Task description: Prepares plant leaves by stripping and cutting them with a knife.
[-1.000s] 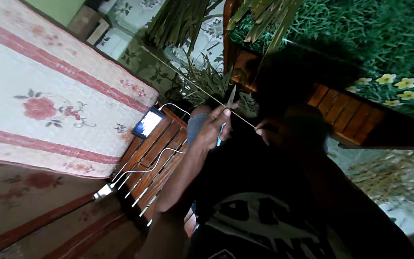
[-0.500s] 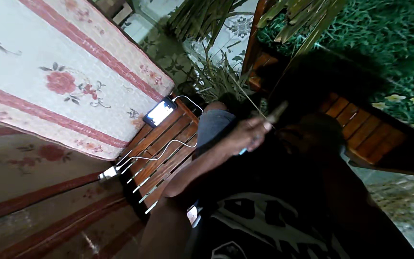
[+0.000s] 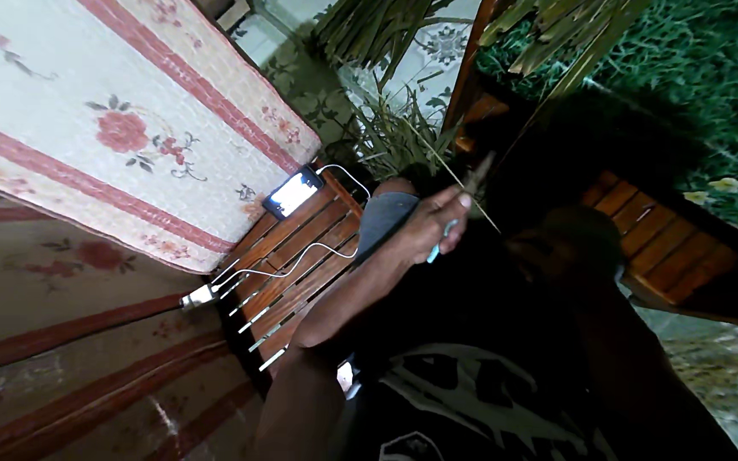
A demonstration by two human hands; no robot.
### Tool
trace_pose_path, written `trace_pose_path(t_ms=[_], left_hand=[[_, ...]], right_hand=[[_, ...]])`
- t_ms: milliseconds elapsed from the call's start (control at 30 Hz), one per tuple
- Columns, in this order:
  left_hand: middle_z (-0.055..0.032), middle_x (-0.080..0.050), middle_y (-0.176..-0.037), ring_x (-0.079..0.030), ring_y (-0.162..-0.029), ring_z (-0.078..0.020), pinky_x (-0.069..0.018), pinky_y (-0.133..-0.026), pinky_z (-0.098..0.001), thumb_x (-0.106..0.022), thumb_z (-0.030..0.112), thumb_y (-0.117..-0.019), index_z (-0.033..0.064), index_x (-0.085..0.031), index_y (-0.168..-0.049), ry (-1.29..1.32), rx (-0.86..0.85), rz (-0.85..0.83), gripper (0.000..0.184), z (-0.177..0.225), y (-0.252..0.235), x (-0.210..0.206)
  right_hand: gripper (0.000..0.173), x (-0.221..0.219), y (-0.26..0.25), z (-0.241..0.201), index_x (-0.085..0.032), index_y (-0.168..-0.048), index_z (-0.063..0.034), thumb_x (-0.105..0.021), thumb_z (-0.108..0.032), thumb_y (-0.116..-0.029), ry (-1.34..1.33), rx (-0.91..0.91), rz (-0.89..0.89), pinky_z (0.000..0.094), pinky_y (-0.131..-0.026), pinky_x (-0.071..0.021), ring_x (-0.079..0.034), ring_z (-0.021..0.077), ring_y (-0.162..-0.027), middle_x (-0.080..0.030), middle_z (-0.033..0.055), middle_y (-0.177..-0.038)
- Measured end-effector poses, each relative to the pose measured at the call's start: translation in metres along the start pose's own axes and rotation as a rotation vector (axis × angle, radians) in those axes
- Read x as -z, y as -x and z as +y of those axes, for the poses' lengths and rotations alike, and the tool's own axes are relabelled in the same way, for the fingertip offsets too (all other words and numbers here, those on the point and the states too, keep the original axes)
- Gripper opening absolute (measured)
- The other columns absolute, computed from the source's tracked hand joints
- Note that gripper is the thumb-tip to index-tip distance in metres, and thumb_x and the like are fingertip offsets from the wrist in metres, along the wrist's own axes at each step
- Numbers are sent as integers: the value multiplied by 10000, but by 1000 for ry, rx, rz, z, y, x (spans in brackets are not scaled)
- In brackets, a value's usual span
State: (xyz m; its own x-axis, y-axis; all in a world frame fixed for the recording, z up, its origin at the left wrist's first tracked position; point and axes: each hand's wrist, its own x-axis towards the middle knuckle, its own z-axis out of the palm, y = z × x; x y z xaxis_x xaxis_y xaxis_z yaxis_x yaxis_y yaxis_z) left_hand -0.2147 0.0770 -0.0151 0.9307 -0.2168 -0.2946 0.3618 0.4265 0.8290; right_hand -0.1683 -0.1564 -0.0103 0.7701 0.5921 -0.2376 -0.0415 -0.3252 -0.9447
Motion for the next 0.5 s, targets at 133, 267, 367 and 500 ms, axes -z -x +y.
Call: trace_pose_path(t_ms=[133, 267, 367, 500], left_hand=[[21, -505, -626, -462, -469, -36, -406, -439, -165, -449, 144, -1088, 35, -551, -1364, -118, 64, -115, 314, -2, 9, -15], [18, -478, -598, -457, -438, -65, -425, -422, -195, -410, 218, -1095, 126, -507, -1425, 57, -23, 15, 356, 4, 2, 7], [18, -500, -626, -466, -466, -50, -411, -434, -176, -455, 156, -1091, 33, -567, -1319, -146, 71, -90, 282, -3, 9, -7], [52, -462, -579, -428, -427, -34, -392, -411, -173, -391, 205, -1096, 85, -556, -1357, 34, -77, 55, 331, 18, 9, 13]], right_hand=[[203, -1, 1, -5, -687, -1055, 10, -558, -138, -1004, 26, 4, 3, 150, -528, -493, -549, -20, -550, -634, -73, -719], [250, 4, 5, -4, -669, -1102, 29, -498, -137, -1026, 60, 9, -54, 154, -514, -458, -493, -20, -539, -594, -44, -740], [254, 4, 3, -5, -672, -1109, 25, -512, -157, -1033, 96, -5, -67, 156, -518, -466, -502, -25, -544, -608, -37, -749], [260, 8, 6, -3, -658, -1087, 63, -510, -141, -1024, 157, 52, -90, 148, -534, -449, -486, -23, -557, -583, -10, -739]])
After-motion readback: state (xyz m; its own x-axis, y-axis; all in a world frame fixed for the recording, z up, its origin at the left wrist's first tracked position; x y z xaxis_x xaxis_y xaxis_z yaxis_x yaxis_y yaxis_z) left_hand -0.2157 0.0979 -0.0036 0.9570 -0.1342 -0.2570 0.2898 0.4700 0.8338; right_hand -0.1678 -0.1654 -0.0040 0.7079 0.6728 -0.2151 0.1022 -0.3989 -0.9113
